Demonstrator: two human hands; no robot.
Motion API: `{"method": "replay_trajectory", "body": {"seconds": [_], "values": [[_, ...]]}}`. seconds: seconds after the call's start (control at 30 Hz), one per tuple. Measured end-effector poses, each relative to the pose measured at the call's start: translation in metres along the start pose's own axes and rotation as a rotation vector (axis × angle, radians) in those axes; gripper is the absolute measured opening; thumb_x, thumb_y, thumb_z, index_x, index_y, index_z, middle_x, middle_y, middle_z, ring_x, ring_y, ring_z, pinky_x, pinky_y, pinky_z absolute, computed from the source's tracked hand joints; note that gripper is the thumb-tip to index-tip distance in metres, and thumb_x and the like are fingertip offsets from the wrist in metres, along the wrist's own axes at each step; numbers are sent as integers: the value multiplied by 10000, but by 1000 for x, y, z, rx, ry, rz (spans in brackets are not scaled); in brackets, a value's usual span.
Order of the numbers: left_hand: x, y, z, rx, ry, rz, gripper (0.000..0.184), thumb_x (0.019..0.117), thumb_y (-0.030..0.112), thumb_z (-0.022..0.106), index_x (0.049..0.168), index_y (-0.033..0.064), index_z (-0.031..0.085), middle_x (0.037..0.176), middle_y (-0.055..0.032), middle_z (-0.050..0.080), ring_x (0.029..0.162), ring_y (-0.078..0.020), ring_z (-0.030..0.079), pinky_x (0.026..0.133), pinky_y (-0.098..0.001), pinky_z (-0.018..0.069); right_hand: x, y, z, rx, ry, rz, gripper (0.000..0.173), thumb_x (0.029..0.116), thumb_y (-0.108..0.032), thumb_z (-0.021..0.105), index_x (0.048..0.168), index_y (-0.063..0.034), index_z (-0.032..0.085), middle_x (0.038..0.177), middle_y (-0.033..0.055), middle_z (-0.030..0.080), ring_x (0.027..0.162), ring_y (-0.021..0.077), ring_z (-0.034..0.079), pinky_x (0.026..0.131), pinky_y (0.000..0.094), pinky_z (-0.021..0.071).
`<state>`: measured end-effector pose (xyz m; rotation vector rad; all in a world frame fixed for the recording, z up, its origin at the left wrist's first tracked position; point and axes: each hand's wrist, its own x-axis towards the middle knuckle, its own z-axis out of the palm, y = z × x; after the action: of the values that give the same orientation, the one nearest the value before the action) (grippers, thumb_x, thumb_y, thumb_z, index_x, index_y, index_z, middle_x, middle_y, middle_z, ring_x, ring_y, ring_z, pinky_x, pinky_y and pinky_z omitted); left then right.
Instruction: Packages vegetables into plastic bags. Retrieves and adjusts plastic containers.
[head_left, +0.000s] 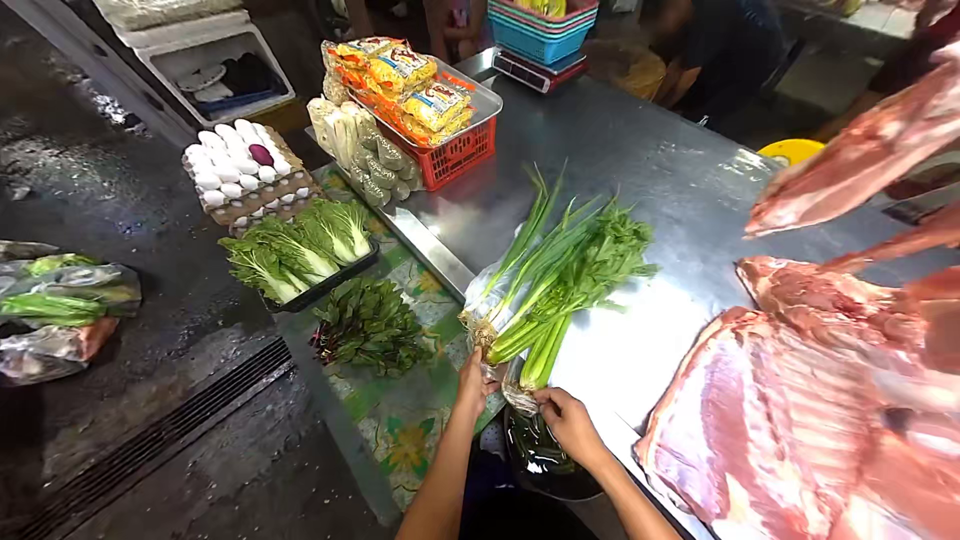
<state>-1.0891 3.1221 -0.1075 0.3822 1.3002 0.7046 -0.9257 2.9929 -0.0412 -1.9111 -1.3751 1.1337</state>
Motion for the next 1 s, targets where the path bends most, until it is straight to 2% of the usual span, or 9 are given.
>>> {"method": "replay_trajectory", "body": {"seconds": [0.1, 0.17, 0.27, 0.4, 0.5, 0.63, 0.83, 0.9, 1.0], "values": [[-20, 1, 5, -23, -22, -1, 556, 1067, 379, 531, 1527, 105, 380, 1361, -244, 568, 1028, -354, 643, 795, -504, 545, -2, 1, -1, -80, -135, -96, 294, 998, -76, 540, 1236, -39, 708, 1280, 147, 668, 1213, 224, 631, 1082, 387, 494], [-35, -7, 17, -46, -60, 31, 552, 1014, 214, 627, 1490, 81, 382, 1203, -225, 652, 920, -309, 688, 740, -456, 580, -10, 6, 5, -135, -189, -155, 314, 973, -58, 557, 1244, -56, 716, 1354, 154, 622, 1294, 246, 574, 1125, 399, 458], [-33, -13, 20, -95, -71, 85, 581, 955, 26, 614, 1479, 78, 367, 1132, -214, 655, 884, -294, 683, 720, -446, 580, -19, 10, 13, -84, -71, -183, 305, 962, -53, 569, 1224, -57, 726, 1368, 150, 617, 1307, 236, 567, 1119, 393, 464], [-9, -10, 4, -144, -17, 143, 634, 839, -164, 529, 1430, 27, 400, 1097, -193, 582, 813, -243, 605, 661, -389, 539, -17, -2, 18, 245, 233, -160, 326, 952, 3, 555, 1254, 13, 678, 1330, 174, 635, 1181, 207, 647, 986, 351, 559], [-9, 2, 1, -176, -76, 161, 758, 829, -202, 515, 1525, 41, 339, 1153, -203, 588, 827, -238, 630, 684, -380, 563, -2, -23, 8, 663, 331, -10, 407, 989, -11, 514, 1386, 78, 529, 1326, 205, 639, 1137, 227, 684, 969, 367, 579], [-18, 9, -3, -243, -156, 149, 649, 848, -186, 491, 1459, 24, 424, 1185, -184, 597, 875, -238, 636, 705, -397, 565, 33, -49, 6, 925, 349, 346, 608, 1065, -165, 542, 1580, -37, 246, 1372, 270, 551, 1054, 337, 687, 854, 451, 597], [-20, 17, -22, -316, -292, 84, 450, 829, -197, 438, 1244, -50, 531, 1095, -178, 664, 891, -244, 694, 806, -416, 610, 70, -68, -5, 535, 337, 536, 881, 1020, -400, 629, 1647, -183, 49, 1330, 296, 555, 877, 376, 675, 667, 504, 572], [-20, 21, -26, -299, -341, 63, 390, 826, -196, 439, 1164, -48, 564, 1054, -159, 681, 878, -231, 696, 816, -405, 607, 80, -66, -9, 458, 358, 573, 961, 983, -466, 664, 1651, -209, 22, 1373, 316, 522, 905, 411, 670, 662, 545, 569], [-20, 30, -24, -261, -433, 47, 363, 819, -181, 450, 1121, -40, 593, 1047, -140, 695, 884, -223, 701, 821, -402, 610, 97, -55, -6, 305, 381, 603, 1121, 872, -521, 770, 1655, -205, 33, 1465, 351, 425, 1094, 485, 627, 767, 640, 564]]}}
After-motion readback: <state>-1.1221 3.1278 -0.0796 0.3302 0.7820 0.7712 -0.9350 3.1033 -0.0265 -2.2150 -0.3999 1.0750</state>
